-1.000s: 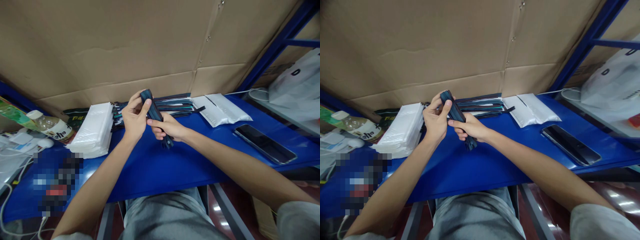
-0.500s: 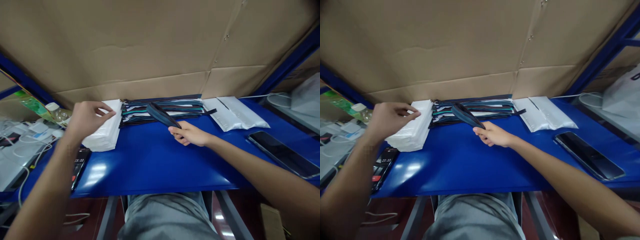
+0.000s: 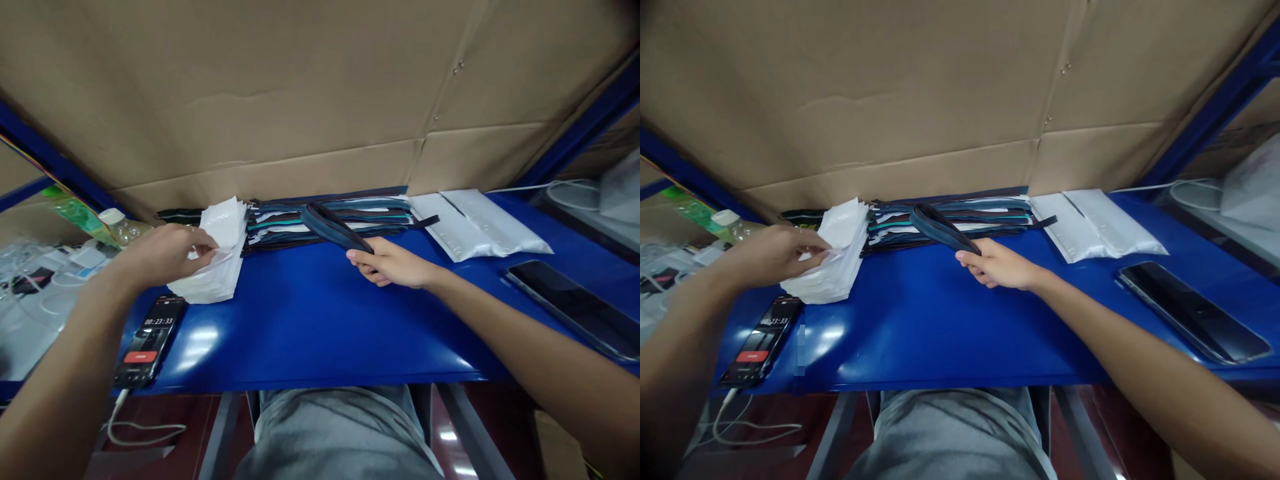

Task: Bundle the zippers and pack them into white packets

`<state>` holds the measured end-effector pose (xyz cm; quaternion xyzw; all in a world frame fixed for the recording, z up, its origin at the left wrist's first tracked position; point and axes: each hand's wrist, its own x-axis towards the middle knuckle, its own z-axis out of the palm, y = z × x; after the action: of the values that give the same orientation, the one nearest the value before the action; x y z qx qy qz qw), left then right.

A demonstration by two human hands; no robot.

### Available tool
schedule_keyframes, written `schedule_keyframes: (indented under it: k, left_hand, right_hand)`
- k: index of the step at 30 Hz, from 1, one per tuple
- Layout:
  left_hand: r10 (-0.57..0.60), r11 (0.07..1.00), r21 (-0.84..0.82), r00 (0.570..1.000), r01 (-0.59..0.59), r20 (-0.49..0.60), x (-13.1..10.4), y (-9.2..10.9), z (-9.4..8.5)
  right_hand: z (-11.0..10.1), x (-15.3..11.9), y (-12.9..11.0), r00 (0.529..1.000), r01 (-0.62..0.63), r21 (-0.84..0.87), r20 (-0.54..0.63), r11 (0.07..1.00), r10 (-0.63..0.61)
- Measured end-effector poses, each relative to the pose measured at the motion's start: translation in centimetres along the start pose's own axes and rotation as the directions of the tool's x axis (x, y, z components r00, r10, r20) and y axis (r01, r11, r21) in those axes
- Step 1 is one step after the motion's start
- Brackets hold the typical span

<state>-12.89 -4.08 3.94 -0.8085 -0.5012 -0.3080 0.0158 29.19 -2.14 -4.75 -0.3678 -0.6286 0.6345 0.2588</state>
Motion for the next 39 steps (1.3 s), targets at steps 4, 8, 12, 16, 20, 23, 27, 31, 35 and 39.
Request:
schedule_keyframes:
  k: [4, 8, 12, 16, 20, 23, 27, 31, 35, 39]
  left_hand:
    - [0.177, 0.982, 0.018, 0.952, -0.187, 0.250, 4.1, 3.4, 2.6]
    - [0.222, 0.972, 0.011, 0.927, -0.236, 0.302, 5.6, 9.5, 8.6]
    - [0.120, 0.993, -0.040, 0.961, -0.113, 0.250, 5.6, 12.5, 13.5]
    - [0.052, 0.987, -0.162, 0.976, -0.017, 0.212, 4.6, 13.8, 16.0]
    - [0.142, 0.980, -0.175, 0.942, -0.091, 0.305, 3.3, 14.3, 16.0]
    - [0.361, 0.933, -0.160, 0.855, -0.324, 0.373, 3.2, 12.5, 15.3]
    - [0.402, 0.906, -0.116, 0.745, -0.406, 0.531, 3.4, 9.4, 15.8]
    - [0.382, 0.906, -0.060, 0.751, -0.418, 0.538, 3.3, 8.5, 17.1]
    - [0.375, 0.905, 0.000, 0.796, -0.426, 0.475, 3.1, 8.9, 17.4]
    - [0.398, 0.909, -0.058, 0.815, -0.414, 0.421, 2.9, 8.9, 17.2]
  right_hand:
    - [-0.4, -1.7, -1.8, 0.999, 0.035, -0.066, -0.028, 0.997, -0.036]
    - [-0.9, -5.4, -1.7, 0.998, -0.048, -0.213, -0.056, 0.976, 0.037]
    - [-2.2, -9.0, -0.2, 0.986, -0.166, -0.433, -0.086, 0.886, 0.143]
    - [-4.1, -10.5, 0.1, 0.956, -0.275, -0.572, -0.078, 0.773, 0.282]
    - [-5.9, -10.3, -0.3, 0.930, -0.303, -0.623, -0.029, 0.722, 0.365]
    - [-7.0, -9.6, -0.3, 0.909, -0.355, -0.618, -0.052, 0.702, 0.414]
    - [-8.0, -8.4, -0.8, 0.882, -0.384, -0.648, -0.048, 0.657, 0.468]
    - [-8.2, -7.6, -1.9, 0.876, -0.366, -0.708, -0.042, 0.604, 0.481]
    - [-7.8, -7.6, -2.7, 0.861, -0.388, -0.715, -0.057, 0.581, 0.505]
    - [-7.5, -7.7, -2.8, 0.864, -0.384, -0.712, -0.054, 0.587, 0.500]
